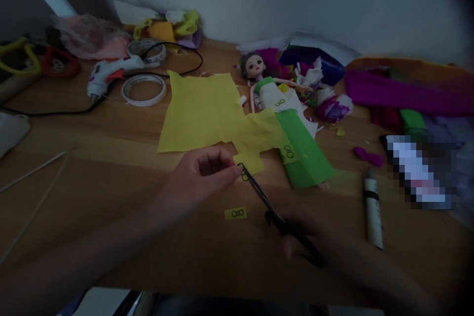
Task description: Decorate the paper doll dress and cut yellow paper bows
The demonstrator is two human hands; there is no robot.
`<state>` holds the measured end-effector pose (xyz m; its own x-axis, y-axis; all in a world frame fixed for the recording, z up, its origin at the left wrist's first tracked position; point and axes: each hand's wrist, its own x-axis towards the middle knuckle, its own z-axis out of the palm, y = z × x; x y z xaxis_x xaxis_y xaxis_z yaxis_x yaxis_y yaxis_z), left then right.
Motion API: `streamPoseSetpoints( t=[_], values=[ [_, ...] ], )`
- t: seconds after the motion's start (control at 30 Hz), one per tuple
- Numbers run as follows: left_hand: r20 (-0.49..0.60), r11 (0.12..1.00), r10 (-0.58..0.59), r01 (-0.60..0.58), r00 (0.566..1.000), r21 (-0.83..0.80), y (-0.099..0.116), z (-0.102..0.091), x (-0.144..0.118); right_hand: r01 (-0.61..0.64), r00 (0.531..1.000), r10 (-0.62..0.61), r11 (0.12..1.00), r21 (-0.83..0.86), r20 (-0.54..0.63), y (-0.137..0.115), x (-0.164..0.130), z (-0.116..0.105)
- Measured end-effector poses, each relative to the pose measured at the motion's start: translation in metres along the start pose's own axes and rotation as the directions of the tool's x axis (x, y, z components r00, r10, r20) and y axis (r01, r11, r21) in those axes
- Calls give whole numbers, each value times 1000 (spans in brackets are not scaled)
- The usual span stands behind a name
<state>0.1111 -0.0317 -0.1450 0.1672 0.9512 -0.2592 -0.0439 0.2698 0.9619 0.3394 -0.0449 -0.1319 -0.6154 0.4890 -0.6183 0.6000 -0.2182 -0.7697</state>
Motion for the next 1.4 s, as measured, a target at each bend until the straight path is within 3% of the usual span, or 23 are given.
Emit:
streamPoseSetpoints(
  t=[0.77, 1.2, 1.4],
  values=[
    [-8, 1000, -13, 13, 1000, 9, -4, 1, 1, -28, 999, 27, 999, -38, -36, 3, 2, 0],
    [-38, 998, -29, 31, 999, 48, -6, 1, 3, 42, 999, -43, 997, -64, -17, 9, 6, -1],
    [-51, 997, -40, 43, 998, 60, -7, 1, 3, -4, 1000, 3, 1000, -20, -26, 7, 5, 1]
  ],
)
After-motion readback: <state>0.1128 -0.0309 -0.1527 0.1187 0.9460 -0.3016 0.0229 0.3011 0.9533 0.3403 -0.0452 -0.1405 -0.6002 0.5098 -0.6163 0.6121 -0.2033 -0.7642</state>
